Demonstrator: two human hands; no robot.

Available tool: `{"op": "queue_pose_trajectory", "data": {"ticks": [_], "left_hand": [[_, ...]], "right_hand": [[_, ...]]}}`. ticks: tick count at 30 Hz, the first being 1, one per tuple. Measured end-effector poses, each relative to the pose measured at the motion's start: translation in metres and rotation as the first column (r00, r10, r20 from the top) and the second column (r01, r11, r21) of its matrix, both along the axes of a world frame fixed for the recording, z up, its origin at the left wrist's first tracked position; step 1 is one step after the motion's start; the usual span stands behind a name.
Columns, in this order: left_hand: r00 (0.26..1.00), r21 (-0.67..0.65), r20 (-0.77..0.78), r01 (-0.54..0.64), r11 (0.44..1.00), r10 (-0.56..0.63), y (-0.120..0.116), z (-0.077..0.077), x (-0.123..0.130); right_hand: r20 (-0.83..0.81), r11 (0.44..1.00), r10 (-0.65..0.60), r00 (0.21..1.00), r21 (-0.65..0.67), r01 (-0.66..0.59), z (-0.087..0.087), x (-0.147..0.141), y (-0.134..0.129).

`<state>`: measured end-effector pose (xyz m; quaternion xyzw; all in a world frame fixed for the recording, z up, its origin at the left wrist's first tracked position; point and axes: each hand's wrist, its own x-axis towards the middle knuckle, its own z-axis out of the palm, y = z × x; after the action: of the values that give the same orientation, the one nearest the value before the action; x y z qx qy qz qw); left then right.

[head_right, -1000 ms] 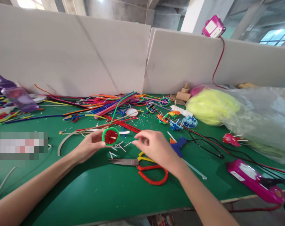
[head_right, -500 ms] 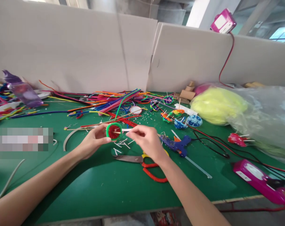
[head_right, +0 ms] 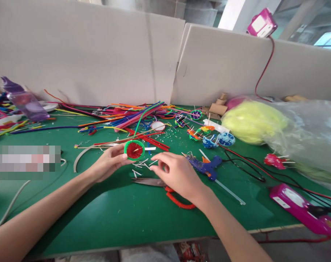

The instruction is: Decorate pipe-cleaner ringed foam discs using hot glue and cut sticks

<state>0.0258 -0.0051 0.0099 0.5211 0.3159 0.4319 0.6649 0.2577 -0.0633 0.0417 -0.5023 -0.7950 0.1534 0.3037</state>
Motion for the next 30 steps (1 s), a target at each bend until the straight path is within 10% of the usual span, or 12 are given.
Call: {"op": "queue_pose_trajectory", "data": {"ticks": [6, 13, 22, 30], "left_hand": [[0.999, -0.037, 0.037, 0.010, 0.999, -0.009, -0.001, 0.000, 0.001], [1.000, -0.069, 0.029, -0.003, 0.998, 0.005, -0.002, 0.000, 0.002], [0.999, -0.024, 0.040, 0.011, 1.000, -0.010, 0.000, 0.000, 0.000], [0.992, 0.014, -0.024, 0.127, 0.992, -0.127, 0.001, -0.003, -0.001]], "right_hand": [[0.170, 0.913, 0.046, 0.984, 0.392, -0.111, -0.010, -0.026, 0.010], [0.210, 0.842, 0.059, 0.976, 0.514, -0.162, -0.021, -0.032, 0.015], [0.068, 0.927, 0.346, 0.936, -0.176, -0.330, 0.004, -0.018, 0.003], [0.044, 0.940, 0.119, 0.992, 0.316, -0.127, 0.025, -0.020, 0.014]]}}
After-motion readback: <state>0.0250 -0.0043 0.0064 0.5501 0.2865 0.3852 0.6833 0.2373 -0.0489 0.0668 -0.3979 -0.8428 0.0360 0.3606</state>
